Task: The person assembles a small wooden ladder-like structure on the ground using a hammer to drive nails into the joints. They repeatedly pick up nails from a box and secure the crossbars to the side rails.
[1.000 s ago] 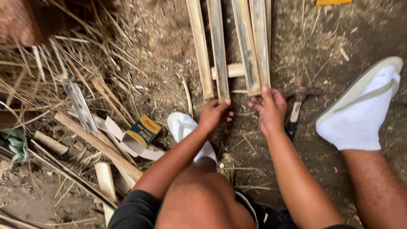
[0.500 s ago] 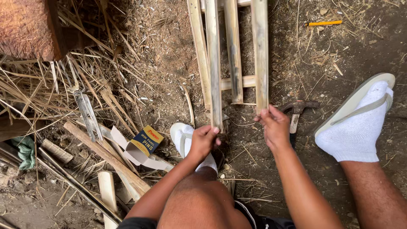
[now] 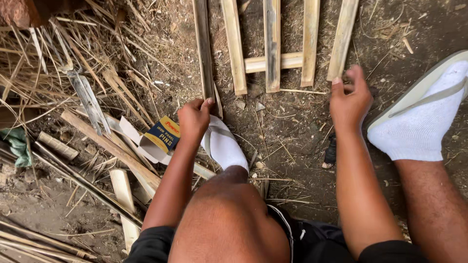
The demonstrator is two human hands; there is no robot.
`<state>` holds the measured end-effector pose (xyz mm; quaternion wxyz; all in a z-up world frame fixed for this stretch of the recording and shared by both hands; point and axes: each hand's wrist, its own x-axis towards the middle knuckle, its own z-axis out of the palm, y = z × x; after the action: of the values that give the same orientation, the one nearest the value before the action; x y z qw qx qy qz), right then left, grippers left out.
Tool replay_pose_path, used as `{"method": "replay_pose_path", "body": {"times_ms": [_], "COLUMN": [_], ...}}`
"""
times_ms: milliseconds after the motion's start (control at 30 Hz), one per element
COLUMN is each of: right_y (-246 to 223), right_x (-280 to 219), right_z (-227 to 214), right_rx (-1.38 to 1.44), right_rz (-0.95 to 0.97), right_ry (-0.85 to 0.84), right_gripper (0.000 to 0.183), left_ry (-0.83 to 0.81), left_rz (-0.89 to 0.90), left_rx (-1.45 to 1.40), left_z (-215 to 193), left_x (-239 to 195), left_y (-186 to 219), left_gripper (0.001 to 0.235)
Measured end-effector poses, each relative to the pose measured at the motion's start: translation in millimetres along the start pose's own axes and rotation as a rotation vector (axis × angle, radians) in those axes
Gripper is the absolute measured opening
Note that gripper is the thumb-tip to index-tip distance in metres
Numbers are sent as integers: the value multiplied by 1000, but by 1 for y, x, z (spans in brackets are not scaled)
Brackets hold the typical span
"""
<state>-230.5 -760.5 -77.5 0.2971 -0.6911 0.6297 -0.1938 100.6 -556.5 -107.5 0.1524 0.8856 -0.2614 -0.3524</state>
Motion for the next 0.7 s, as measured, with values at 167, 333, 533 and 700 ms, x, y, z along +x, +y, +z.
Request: {"method": "replay_pose_path", "body": {"times_ms": [167,333,533,700], "right_y": [-29,-47,-30,-24], "right_x": [-40,-61,-60,-60], "right_z": [30,87,110,118], "right_rx": [118,810,891,888], "right_rz": [21,682,696,756], "right_ry": [-43,-432,-313,-283], "right_gripper": [16,27,31,26], "left_ry": [339,471,134,37], "left_rz": [60,-67,-180,-203], "left_rx": [-31,-60,363,543], "left_z": [-45,-81,-86,-80], "left_x": [-59,-98,-52,-34], "left_y": [-36,-85,-115,-130], "left_gripper": [28,20,26,19]}}
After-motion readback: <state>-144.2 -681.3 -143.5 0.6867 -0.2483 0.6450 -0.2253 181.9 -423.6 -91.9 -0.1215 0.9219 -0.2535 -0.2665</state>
